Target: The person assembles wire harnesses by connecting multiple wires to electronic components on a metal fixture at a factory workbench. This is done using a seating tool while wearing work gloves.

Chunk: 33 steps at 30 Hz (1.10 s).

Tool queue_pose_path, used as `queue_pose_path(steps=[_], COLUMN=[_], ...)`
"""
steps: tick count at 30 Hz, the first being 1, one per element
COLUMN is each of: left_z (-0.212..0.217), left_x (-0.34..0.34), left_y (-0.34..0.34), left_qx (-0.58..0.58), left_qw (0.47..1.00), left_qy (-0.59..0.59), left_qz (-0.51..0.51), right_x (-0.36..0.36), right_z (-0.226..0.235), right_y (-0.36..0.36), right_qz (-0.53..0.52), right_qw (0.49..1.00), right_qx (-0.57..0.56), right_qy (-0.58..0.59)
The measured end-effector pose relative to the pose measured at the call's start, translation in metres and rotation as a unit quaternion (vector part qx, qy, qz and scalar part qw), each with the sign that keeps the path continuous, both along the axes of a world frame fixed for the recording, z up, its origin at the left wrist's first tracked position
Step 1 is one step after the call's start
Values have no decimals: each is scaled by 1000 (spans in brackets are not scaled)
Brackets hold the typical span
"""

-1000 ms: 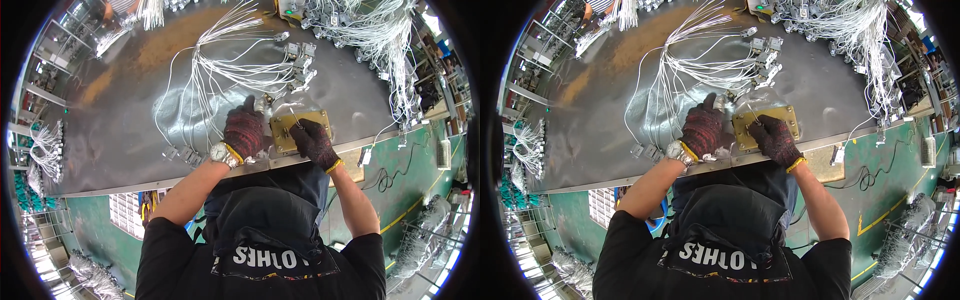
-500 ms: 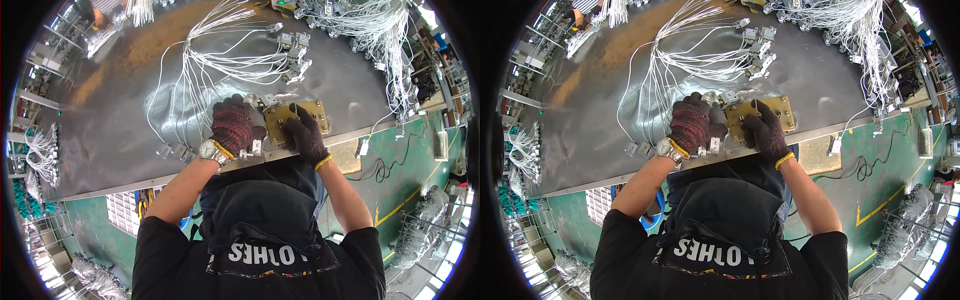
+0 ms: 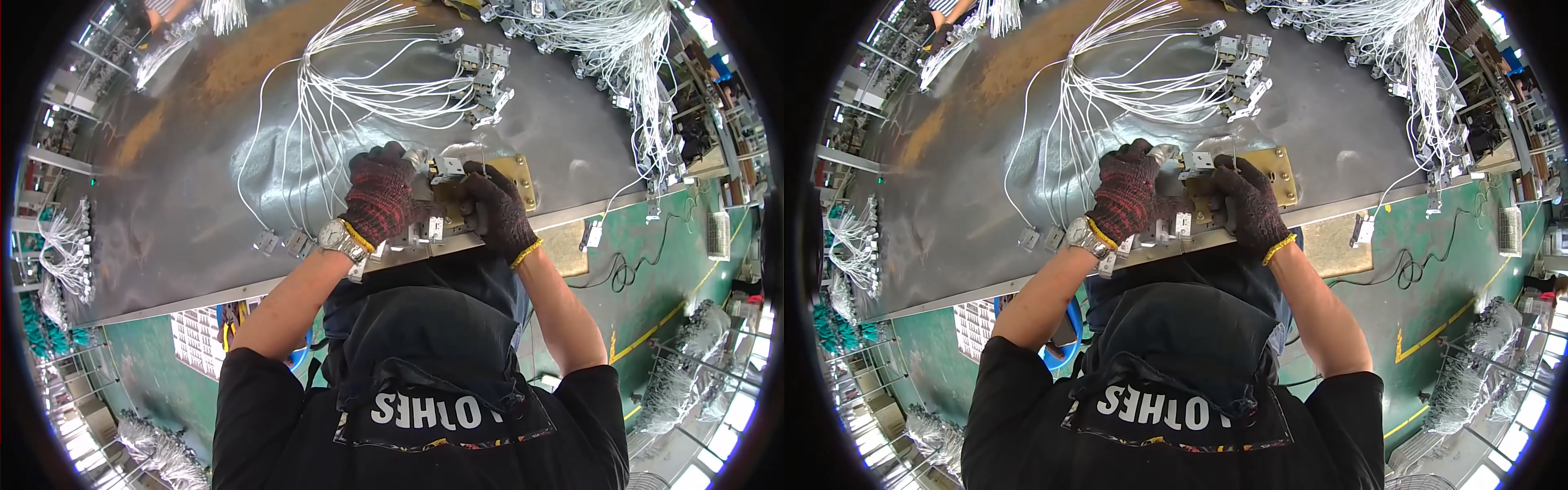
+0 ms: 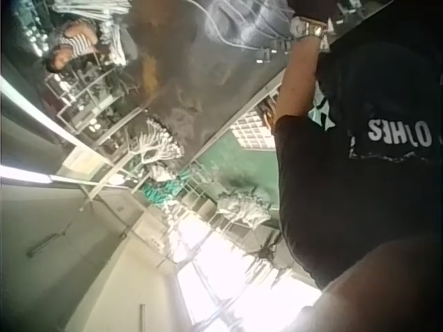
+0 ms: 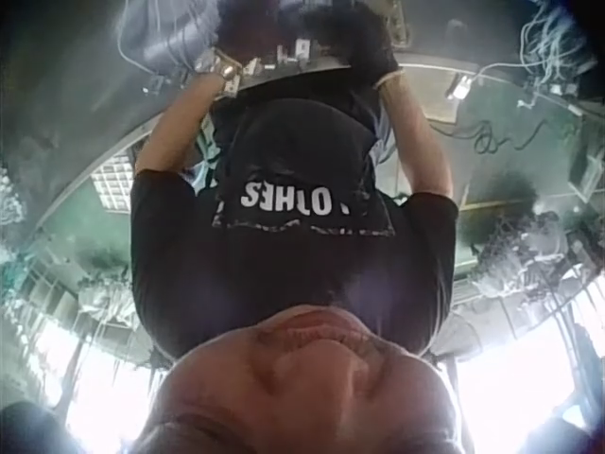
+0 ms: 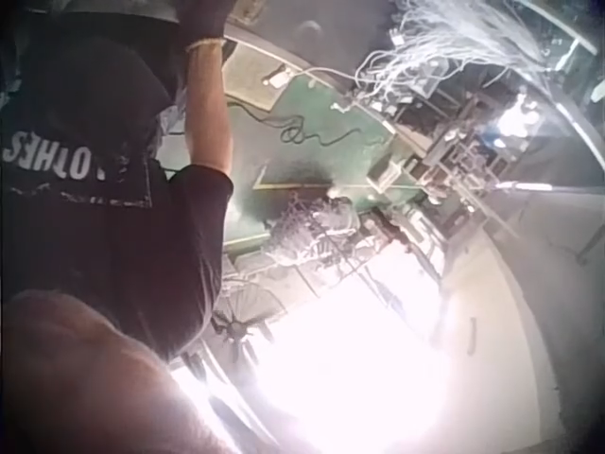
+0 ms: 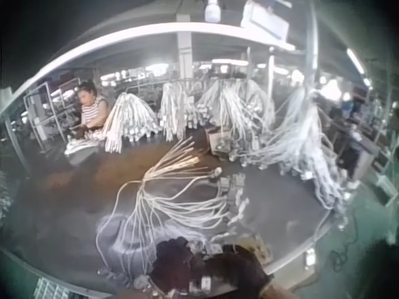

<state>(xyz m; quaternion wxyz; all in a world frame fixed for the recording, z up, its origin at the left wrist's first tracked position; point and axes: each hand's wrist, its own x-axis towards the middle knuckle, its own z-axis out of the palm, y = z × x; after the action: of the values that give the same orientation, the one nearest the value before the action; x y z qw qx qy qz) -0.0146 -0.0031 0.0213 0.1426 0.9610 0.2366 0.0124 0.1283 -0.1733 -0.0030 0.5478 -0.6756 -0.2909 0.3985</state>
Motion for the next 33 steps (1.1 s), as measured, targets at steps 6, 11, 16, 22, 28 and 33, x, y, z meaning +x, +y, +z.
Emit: queue_pose_path(steps=[6,11,16,22,28,33], left_z=[-10,7,28,29,27,16], left_x=[-4,1,13,23,34,31], left_y=[5,1,-4,-6,-6,-12], left_qx=[6,-24,3,62,37,82], left_qw=[999,997,989,983,972,968], left_qy=[-25,17,95,27,124,112], left_qz=[-30,-68,-112,-173,-197,-210], right_x=[-4,-6,-4,-1,-3,-3], right_z=[5,24,45,44,33,32], right_y=[-6,-7,-3,-13,-12,-8], right_qz=[23,-86,-187,-135,-88,-65], right_qw=[996,967,961,989,990,980], right_qx=[10,8,39,0,-80,-126], right_qy=[85,238,198,59,-72,-138])
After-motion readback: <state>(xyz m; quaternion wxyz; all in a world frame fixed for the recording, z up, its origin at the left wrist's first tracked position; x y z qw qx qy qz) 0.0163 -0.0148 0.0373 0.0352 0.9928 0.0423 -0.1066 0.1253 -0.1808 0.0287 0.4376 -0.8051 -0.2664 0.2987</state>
